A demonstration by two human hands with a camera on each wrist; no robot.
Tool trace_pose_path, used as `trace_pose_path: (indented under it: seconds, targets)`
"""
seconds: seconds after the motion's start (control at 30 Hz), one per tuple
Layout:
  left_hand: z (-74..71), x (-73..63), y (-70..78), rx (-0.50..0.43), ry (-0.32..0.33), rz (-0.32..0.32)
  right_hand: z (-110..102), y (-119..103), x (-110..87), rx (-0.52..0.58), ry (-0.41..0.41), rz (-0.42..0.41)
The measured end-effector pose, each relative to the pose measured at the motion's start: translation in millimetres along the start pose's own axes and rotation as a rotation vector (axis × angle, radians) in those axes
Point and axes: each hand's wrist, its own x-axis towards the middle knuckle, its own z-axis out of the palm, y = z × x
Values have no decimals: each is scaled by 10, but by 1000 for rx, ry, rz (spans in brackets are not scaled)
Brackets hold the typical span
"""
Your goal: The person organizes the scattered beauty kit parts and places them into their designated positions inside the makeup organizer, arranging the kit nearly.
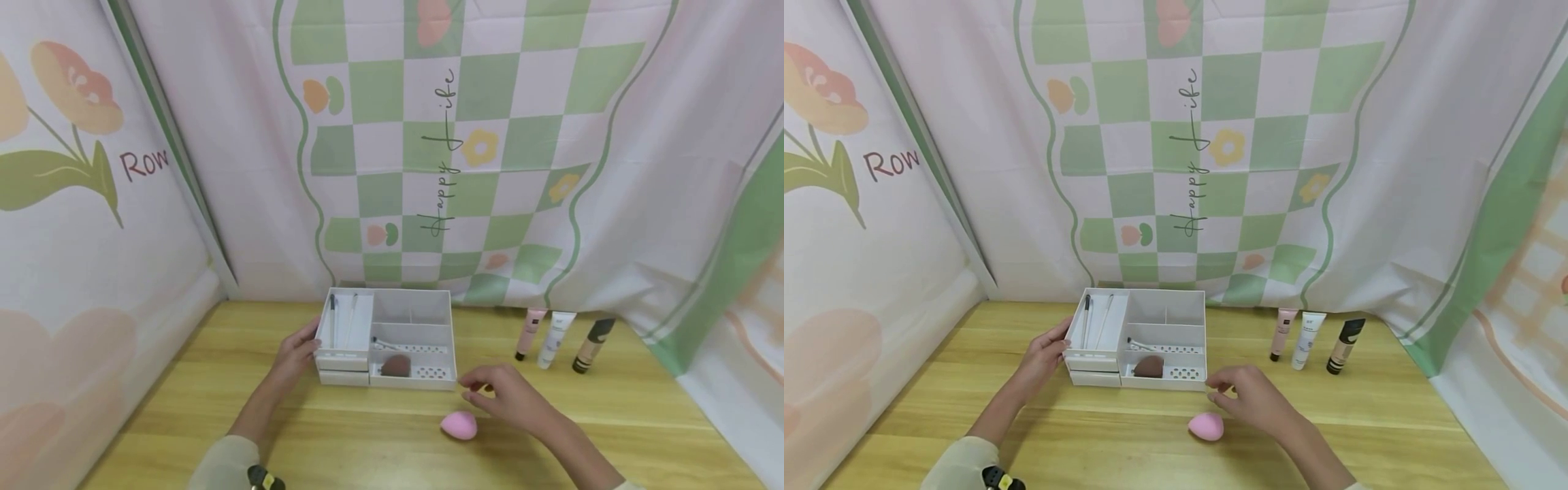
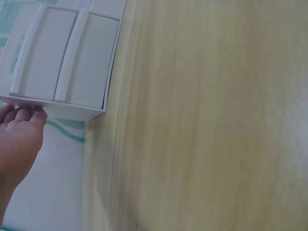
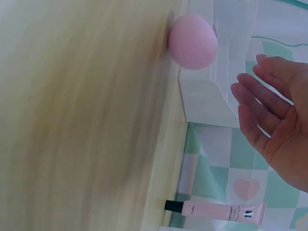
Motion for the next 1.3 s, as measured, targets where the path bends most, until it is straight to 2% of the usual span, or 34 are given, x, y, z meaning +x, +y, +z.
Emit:
trace_pose_path:
  seconds: [0.17, 0.43, 0.63, 0.93, 1.3]
  targets:
    - [2, -7, 11, 4, 10, -22, 11, 45, -78, 8, -30, -8]
    - [15, -32, 34, 31, 21, -32, 74, 89, -168, 50, -108, 61]
    - [16, -21, 23, 19, 19, -23, 135, 118, -191, 75, -142, 69]
    - [-1, -18, 11, 15, 19, -29, 215, 151, -207, 127, -144, 52]
    - [-2, -29, 28, 35, -1, -15, 256, 210, -228, 121, -115, 29]
